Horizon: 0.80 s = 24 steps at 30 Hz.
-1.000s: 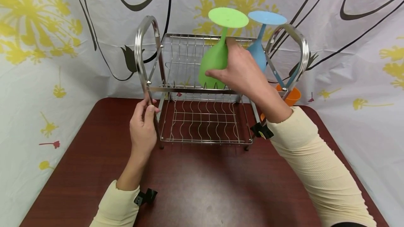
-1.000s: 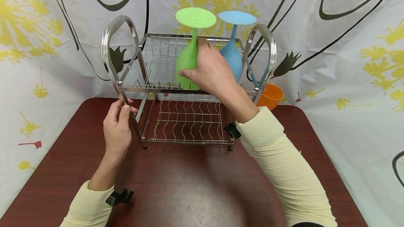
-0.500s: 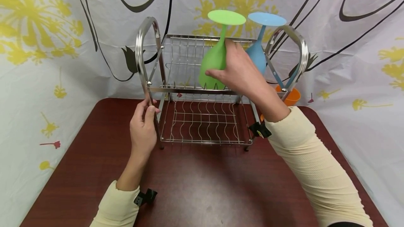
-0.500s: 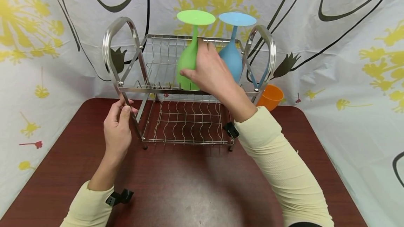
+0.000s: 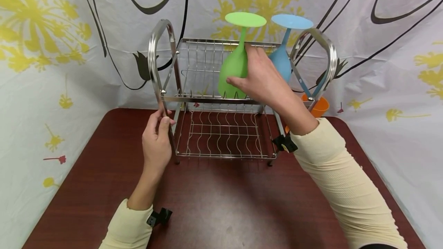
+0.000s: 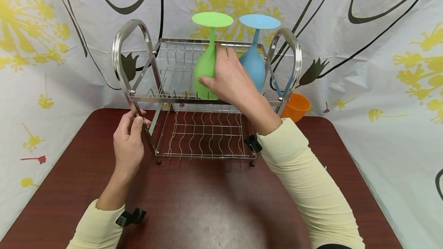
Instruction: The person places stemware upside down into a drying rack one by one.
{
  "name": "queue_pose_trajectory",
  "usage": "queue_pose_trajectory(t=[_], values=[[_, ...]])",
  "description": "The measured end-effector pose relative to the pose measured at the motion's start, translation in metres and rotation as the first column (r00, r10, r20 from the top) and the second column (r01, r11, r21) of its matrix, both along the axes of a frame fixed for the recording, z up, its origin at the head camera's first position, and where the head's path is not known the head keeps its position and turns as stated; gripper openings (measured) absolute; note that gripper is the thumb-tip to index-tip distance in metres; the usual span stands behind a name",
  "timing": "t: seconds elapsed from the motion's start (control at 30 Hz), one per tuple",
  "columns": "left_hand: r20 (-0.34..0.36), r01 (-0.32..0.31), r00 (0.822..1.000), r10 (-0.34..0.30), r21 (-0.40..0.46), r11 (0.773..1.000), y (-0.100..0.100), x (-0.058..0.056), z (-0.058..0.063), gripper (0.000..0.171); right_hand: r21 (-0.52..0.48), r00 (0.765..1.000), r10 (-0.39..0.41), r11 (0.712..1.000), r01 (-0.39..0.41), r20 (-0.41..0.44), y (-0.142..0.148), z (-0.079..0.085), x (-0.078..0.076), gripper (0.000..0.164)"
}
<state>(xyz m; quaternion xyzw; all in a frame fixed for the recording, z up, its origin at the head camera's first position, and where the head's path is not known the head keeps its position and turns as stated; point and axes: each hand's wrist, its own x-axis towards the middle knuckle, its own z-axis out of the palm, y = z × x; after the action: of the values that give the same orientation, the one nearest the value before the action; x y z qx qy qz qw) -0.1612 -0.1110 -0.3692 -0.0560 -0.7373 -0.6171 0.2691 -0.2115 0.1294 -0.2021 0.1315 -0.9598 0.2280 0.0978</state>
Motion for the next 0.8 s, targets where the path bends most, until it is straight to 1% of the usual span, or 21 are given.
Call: queue_pose_trajectory(t=[0.27,0.5,0.8], values=[[0.002,0.002,1.000,-0.002,-0.003,1.000,-0.001,0.001,0.000,0.034,-0.009,1.000,-0.003,1.000,0.003,0.005,0.000,0.002,0.002,0.080],[0.001,-0.005,1.000,0.005,-0.002,1.000,-0.001,0.001,0.000,0.034,0.000,1.000,-0.015,1.000,0.015,-0.010,0.000,0.004,0.004,0.079],[0.009,-0.003,1.000,0.004,-0.018,1.000,-0.002,0.000,-0.002,0.035,-0.010,0.999,-0.033,0.999,0.033,-0.002,0.002,0.011,0.018,0.079]])
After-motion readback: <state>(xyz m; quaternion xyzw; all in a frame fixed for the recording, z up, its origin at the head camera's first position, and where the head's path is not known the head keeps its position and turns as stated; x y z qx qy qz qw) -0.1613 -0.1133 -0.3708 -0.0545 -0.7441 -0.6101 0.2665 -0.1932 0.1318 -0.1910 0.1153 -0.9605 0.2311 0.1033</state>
